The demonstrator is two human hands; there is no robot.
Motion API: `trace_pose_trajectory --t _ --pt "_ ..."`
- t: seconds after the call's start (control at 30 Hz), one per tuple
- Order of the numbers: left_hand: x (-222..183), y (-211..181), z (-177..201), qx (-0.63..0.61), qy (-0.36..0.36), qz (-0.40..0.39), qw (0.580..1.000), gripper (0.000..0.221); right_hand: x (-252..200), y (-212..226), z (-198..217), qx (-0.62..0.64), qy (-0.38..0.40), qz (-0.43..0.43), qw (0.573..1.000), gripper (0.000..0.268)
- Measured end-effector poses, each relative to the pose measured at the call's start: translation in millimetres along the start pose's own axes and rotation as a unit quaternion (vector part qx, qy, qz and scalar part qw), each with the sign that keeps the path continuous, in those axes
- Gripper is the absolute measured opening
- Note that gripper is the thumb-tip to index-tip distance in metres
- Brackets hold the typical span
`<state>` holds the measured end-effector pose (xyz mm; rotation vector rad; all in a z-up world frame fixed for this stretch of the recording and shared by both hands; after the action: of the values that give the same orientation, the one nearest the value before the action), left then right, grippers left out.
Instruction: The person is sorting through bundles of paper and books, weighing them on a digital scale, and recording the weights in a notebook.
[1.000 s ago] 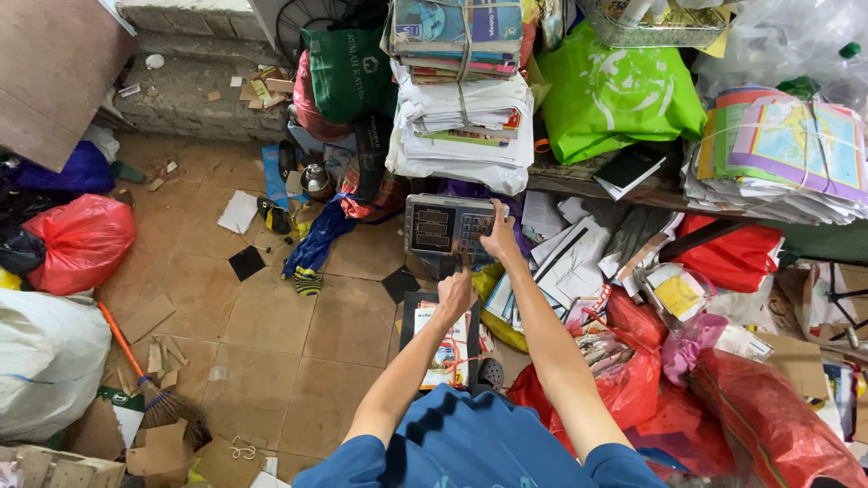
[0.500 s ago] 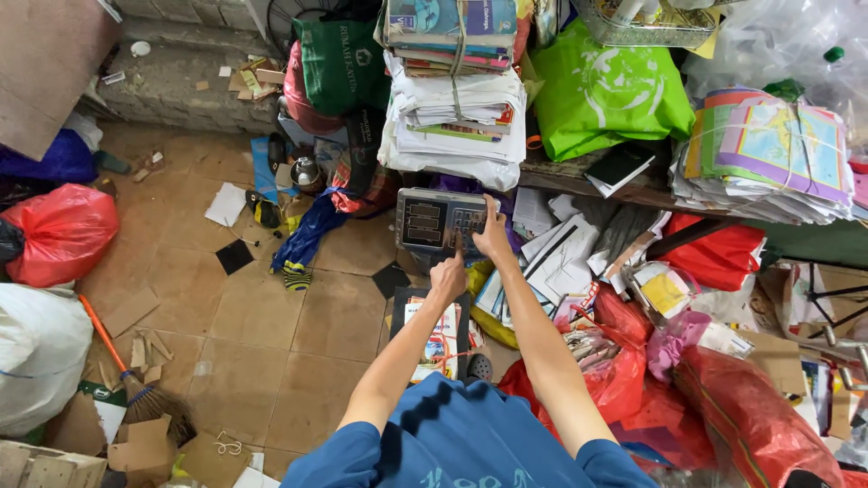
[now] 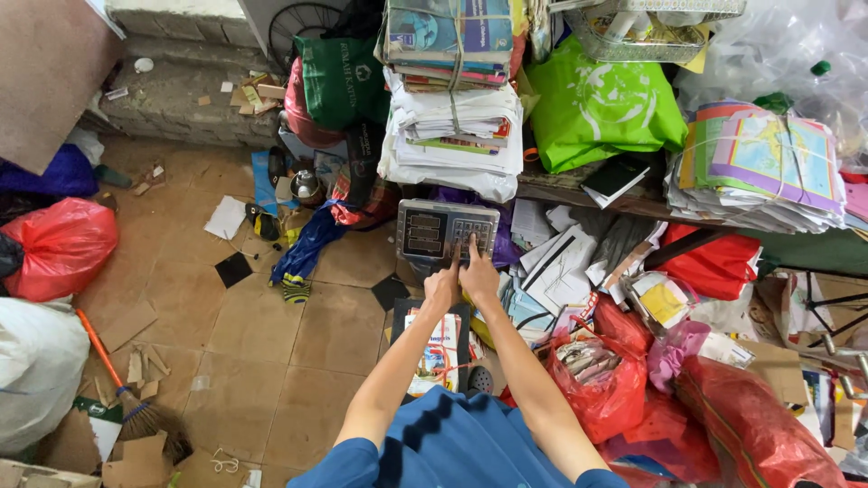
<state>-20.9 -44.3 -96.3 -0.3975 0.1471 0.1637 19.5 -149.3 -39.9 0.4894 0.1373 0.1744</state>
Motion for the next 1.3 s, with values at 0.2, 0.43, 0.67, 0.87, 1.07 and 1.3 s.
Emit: trace_pose_trajectory --t 0.2,0.43,0.67,0.87,1.07,1.3 --pt "-2.5 0.9 6.5 0.001 0.014 0.011 1.000 0.113 -4.6 7.4 5.8 0.036 0.018 -0.028 0.999 0.085" --pt "-0.9 5.7 6.2 -0.007 -0.018 0.004 1.000 0.101 -17.7 10.2 5.9 0.045 0.059 -0.059 0.995 0.083" --pt "5.8 13.8 -6.3 -0.012 -0.005 0.018 1.000 0.106 -15.5 -1.9 -9.9 0.038 0.074 -0.031 0.996 0.082" --pt "-9.1 0.2 9.7 -0.019 0.010 0.010 1.000 0.105 -23.8 -1.5 -6.0 0.034 0.053 -0.019 0.998 0.079" --pt "-9.3 5.3 13.3 -0.039 0.010 0.029 0.999 0.104 -22.6 -1.4 -14.4 0.106 0.023 -0.026 0.994 0.080" --pt "-21.2 3.1 10.7 -0.070 -0.005 0.044 0.997 0.101 -27.4 -9.1 -24.0 0.142 0.060 -0.049 0.987 0.080"
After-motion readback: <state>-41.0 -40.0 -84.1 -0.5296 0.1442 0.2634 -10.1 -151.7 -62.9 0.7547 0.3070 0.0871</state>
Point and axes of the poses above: each hand's wrist, its own x-axis towards the middle knuckle, its own z-axis out of the back of the hand, y = z × x, the point moved 4 cm from there along x, towards the middle knuckle, and after that the axes turned 1 degree about x, right-handed, at the moved point
